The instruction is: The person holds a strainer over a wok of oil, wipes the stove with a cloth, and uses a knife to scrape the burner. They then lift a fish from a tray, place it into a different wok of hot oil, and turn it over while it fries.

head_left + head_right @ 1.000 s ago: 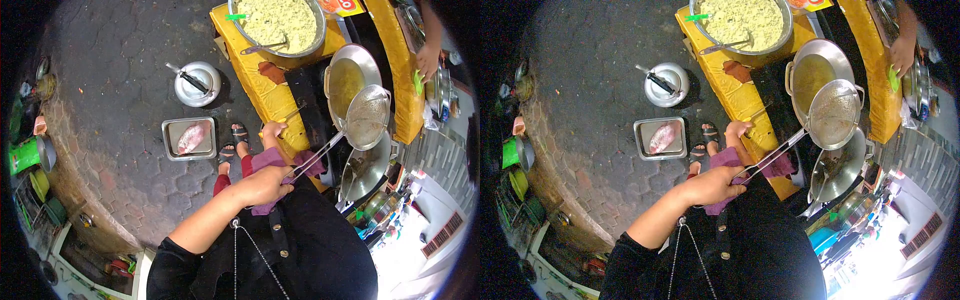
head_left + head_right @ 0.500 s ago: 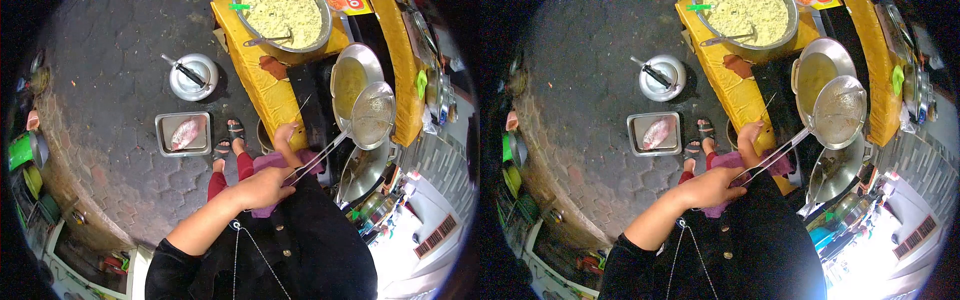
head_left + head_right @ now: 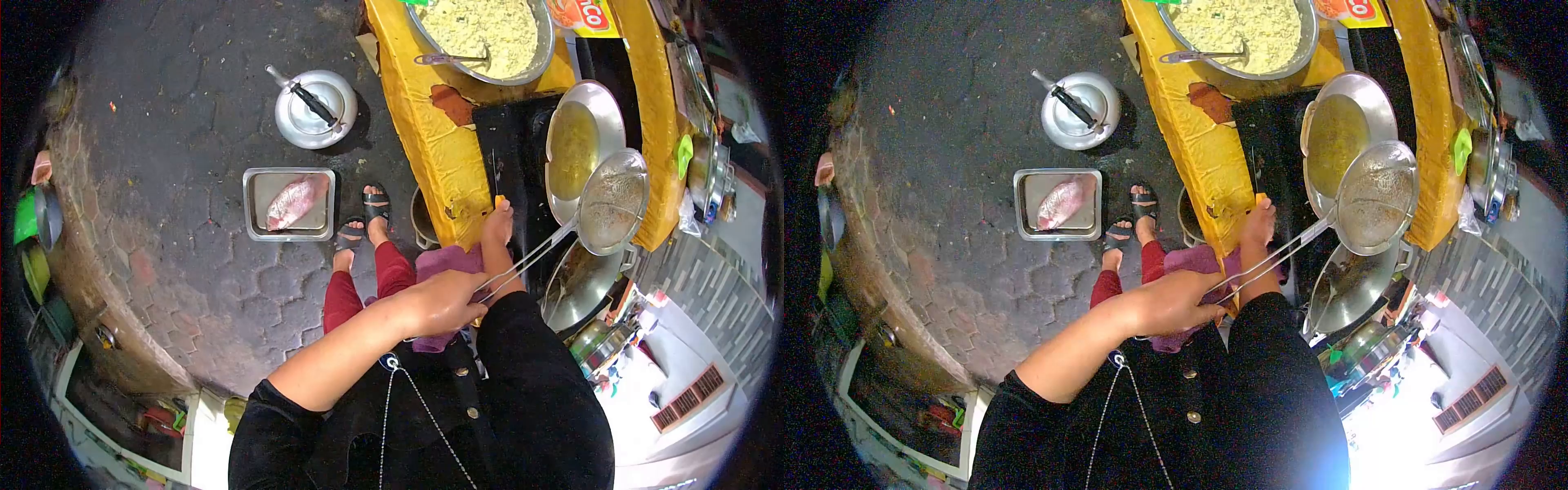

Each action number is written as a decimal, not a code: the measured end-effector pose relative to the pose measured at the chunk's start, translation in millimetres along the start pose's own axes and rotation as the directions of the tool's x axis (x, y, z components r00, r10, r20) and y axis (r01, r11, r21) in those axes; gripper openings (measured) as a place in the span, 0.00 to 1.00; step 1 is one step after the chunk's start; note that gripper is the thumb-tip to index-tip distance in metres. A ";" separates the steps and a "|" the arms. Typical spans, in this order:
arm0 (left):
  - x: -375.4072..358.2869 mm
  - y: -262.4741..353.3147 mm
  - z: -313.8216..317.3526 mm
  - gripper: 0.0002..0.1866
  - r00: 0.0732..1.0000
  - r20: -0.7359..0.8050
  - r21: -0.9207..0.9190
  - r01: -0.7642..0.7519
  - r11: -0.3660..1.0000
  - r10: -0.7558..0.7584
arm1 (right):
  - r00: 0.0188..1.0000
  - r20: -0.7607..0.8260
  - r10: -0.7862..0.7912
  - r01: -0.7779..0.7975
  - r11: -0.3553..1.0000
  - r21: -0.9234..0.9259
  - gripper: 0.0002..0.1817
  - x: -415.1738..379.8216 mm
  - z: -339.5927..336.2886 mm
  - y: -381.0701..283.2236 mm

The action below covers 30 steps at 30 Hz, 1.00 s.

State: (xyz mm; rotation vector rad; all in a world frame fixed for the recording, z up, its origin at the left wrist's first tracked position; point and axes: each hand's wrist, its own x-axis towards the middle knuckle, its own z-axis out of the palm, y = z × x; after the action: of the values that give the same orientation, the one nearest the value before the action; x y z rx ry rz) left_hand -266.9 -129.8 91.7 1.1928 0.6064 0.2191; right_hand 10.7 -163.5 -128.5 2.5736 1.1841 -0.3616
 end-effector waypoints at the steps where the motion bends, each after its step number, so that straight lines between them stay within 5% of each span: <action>1: -0.2 -0.7 -0.3 0.16 1.000 0.002 0.016 -0.013 1.000 0.013 | 1.000 0.005 -0.027 0.027 0.999 -0.044 0.15 0.9 -6.3 1.9; 2: -0.8 -1.7 -0.1 0.16 1.000 0.004 0.030 -0.026 0.999 0.025 | 0.988 -0.024 -0.155 0.145 0.961 -0.235 0.10 -0.5 -10.9 3.5; 10: -2.6 -10.9 -3.7 0.16 0.999 0.004 -0.046 -0.040 0.998 0.040 | 0.937 -0.032 -0.349 0.311 0.871 -0.381 0.08 3.4 -47.2 10.5; 17: 10.0 -44.0 6.1 0.11 0.996 -0.010 -0.087 -0.087 0.992 0.086 | 0.935 -0.089 -0.343 0.303 0.903 -0.304 0.08 -3.9 -17.3 32.1; 19: 10.6 -48.3 2.6 0.10 0.996 0.003 -0.102 -0.092 0.991 0.093 | 0.861 -0.108 -0.497 0.464 0.855 -0.231 0.10 -14.3 -12.9 34.4; 24: 12.4 -69.0 10.8 0.10 0.985 -0.083 -0.162 -0.164 0.973 0.152 | 0.917 -0.057 -0.395 0.379 0.906 -0.188 0.16 -22.5 32.8 54.6; 27: 14.8 -80.9 18.9 0.12 0.971 -0.133 -0.169 -0.219 0.961 0.198 | 0.781 -0.228 -0.581 0.585 0.809 -0.061 0.14 -18.0 61.7 65.2; 30: 14.6 -83.3 13.2 0.09 0.992 -0.065 -0.293 -0.118 0.949 0.104 | 0.721 -0.269 -0.639 0.639 0.763 -0.099 0.15 -21.7 74.4 68.8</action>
State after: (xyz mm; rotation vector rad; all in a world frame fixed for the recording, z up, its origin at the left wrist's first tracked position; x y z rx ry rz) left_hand -260.3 -164.5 13.7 0.9332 0.5283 0.4215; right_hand 41.9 -248.0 -179.8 2.1729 2.1854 -0.1121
